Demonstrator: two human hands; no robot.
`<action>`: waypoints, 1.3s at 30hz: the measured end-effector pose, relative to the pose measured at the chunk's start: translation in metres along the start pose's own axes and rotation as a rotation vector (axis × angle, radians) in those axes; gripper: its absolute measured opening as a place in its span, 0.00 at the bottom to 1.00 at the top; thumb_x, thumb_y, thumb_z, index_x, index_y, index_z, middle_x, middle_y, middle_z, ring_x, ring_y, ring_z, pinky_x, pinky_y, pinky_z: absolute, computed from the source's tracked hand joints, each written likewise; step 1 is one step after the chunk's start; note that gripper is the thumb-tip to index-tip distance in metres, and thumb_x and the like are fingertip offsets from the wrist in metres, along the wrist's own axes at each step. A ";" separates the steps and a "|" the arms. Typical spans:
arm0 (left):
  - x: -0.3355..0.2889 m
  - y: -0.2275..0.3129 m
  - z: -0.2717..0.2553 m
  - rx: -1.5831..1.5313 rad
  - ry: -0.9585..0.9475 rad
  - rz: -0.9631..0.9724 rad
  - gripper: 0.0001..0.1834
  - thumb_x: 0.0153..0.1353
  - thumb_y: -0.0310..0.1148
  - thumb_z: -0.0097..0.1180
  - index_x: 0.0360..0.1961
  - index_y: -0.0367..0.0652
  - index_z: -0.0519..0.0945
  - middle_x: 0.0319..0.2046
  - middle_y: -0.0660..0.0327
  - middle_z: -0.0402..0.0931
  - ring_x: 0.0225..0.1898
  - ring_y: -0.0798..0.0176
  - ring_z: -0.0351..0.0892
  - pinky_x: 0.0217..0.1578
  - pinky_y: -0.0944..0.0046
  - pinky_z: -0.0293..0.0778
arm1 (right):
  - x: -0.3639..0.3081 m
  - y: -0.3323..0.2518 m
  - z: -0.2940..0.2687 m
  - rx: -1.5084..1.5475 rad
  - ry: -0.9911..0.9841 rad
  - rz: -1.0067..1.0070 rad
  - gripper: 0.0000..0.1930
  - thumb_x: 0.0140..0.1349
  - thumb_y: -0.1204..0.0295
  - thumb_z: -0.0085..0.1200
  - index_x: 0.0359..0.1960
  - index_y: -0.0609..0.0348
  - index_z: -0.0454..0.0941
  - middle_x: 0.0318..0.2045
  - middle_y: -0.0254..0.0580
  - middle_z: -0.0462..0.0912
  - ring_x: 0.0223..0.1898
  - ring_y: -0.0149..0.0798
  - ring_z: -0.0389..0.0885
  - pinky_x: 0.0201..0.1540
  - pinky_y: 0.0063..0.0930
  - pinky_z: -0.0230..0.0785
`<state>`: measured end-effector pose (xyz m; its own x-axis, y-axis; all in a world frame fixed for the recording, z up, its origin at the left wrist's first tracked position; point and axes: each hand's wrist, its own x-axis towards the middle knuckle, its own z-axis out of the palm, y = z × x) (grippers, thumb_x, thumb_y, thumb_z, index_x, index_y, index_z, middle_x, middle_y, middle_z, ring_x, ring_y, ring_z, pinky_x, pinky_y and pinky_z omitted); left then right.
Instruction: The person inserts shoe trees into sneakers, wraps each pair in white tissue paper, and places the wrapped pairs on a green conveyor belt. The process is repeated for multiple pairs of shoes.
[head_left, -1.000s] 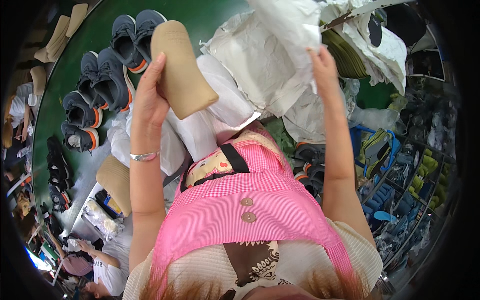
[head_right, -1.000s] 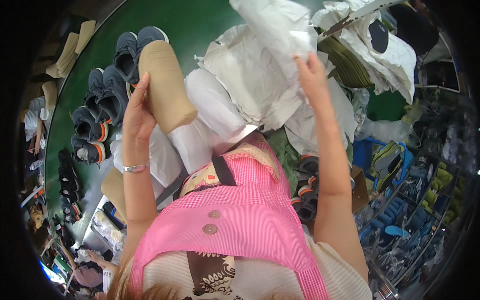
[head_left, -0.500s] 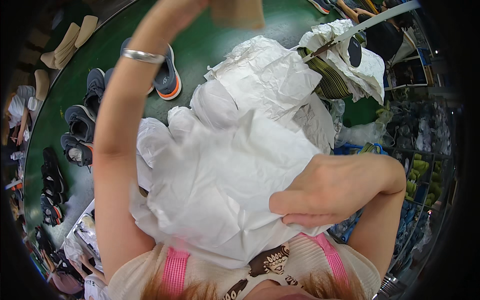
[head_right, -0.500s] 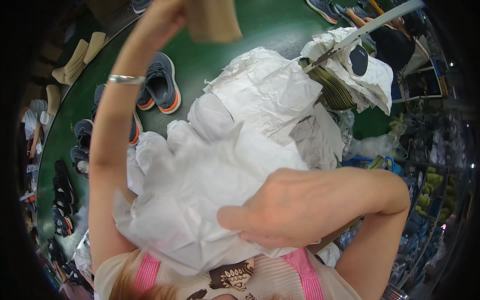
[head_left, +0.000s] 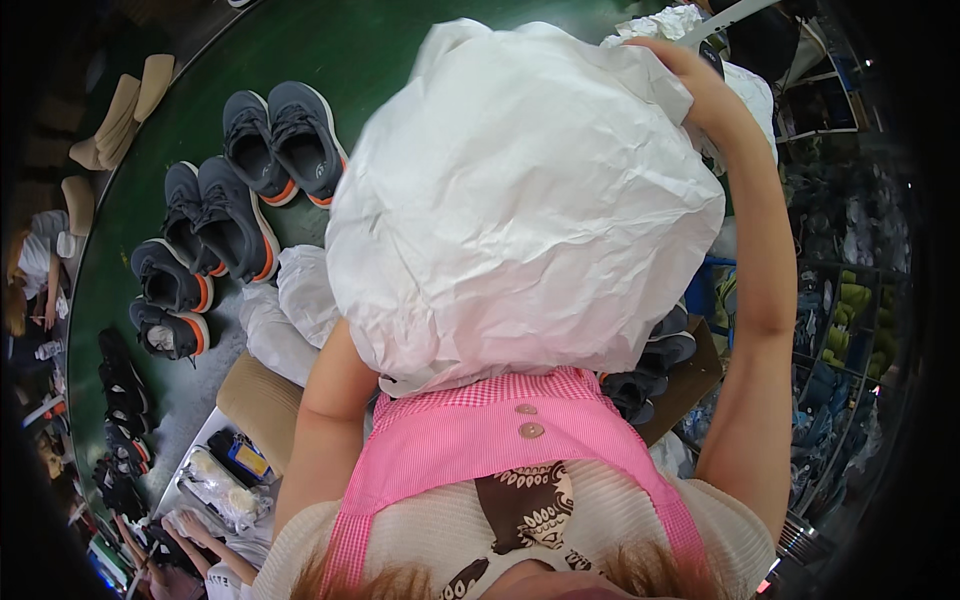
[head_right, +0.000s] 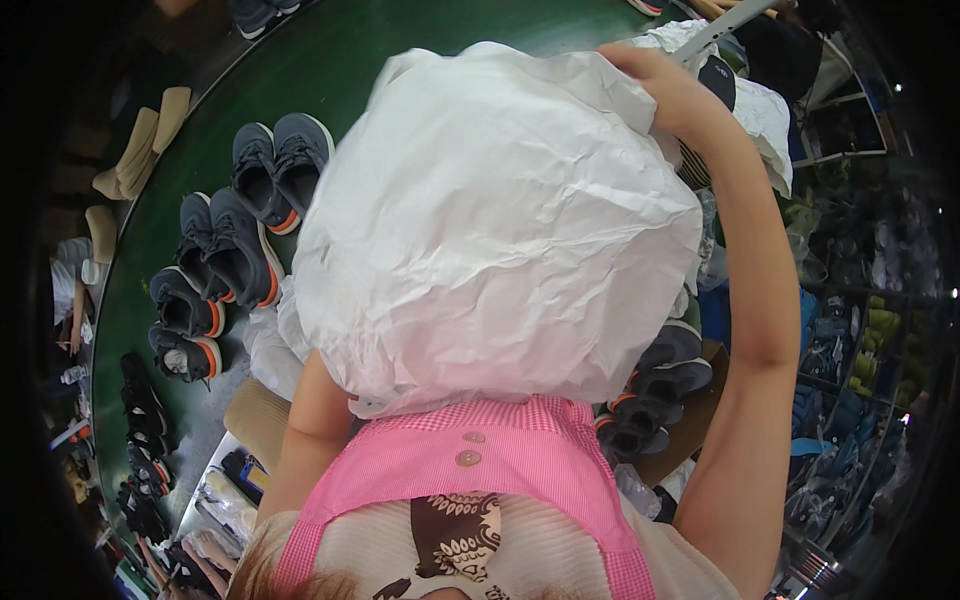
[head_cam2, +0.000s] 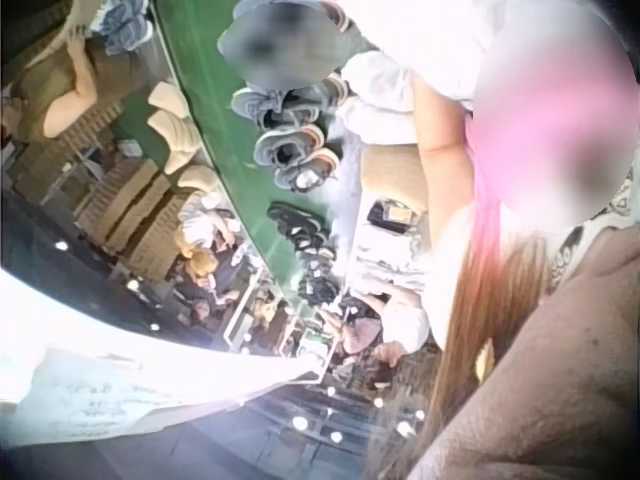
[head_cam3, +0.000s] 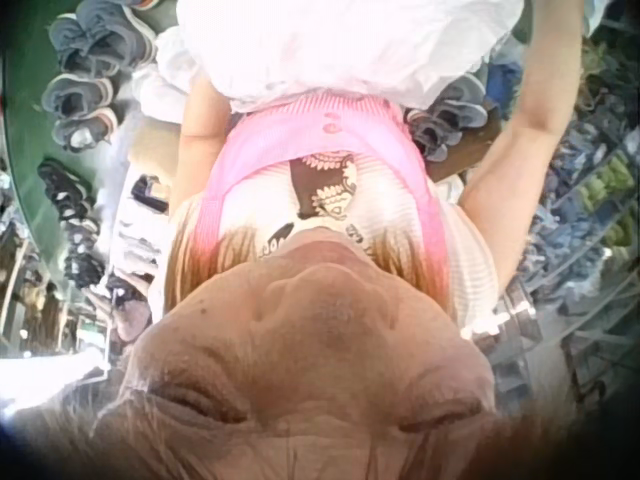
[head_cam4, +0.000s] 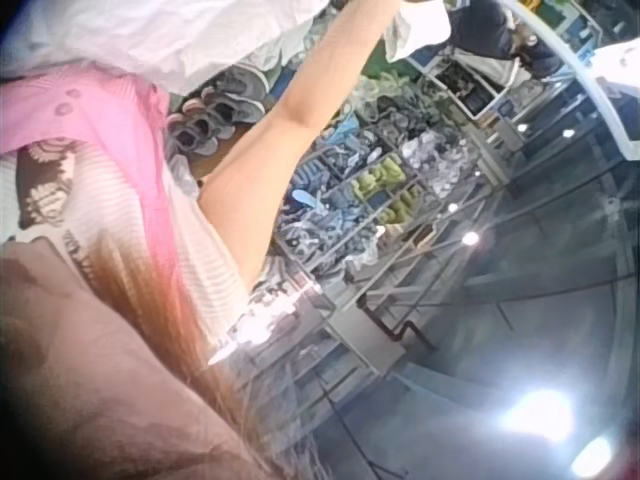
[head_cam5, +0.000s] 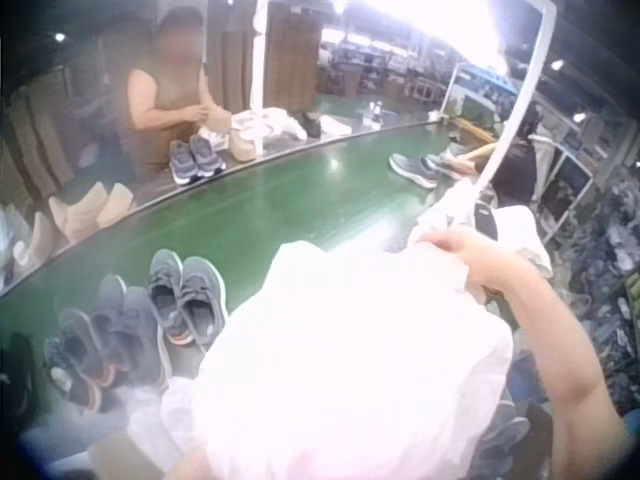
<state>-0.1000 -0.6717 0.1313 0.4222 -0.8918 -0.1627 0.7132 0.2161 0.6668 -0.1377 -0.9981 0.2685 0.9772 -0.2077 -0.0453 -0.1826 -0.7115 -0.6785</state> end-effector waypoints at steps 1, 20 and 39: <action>0.000 -0.003 -0.001 -0.017 -0.010 -0.013 0.18 0.69 0.37 0.50 0.56 0.40 0.73 0.49 0.63 0.77 0.50 0.68 0.76 0.52 0.68 0.72 | -0.016 0.000 -0.004 -0.229 0.178 -0.036 0.11 0.67 0.69 0.53 0.45 0.61 0.79 0.38 0.31 0.83 0.39 0.25 0.78 0.43 0.17 0.70; -0.033 -0.010 -0.004 -0.042 0.078 -0.015 0.18 0.67 0.34 0.52 0.55 0.36 0.74 0.48 0.62 0.78 0.49 0.67 0.76 0.50 0.69 0.73 | -0.063 -0.020 0.092 -0.417 0.719 -0.269 0.15 0.59 0.60 0.61 0.21 0.56 0.75 0.18 0.36 0.75 0.17 0.41 0.72 0.21 0.31 0.63; 0.038 -0.019 0.010 0.334 -0.056 0.380 0.22 0.66 0.31 0.54 0.59 0.34 0.71 0.51 0.63 0.76 0.49 0.71 0.75 0.50 0.69 0.72 | -0.062 -0.022 0.156 0.420 0.227 0.178 0.61 0.45 0.56 0.71 0.68 0.78 0.39 0.61 0.65 0.65 0.63 0.55 0.67 0.64 0.34 0.60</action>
<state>-0.1030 -0.7138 0.1204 0.5803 -0.7966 0.1695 0.2935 0.3987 0.8689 -0.1774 -0.8646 0.1714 0.8783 -0.4746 -0.0583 -0.2392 -0.3306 -0.9129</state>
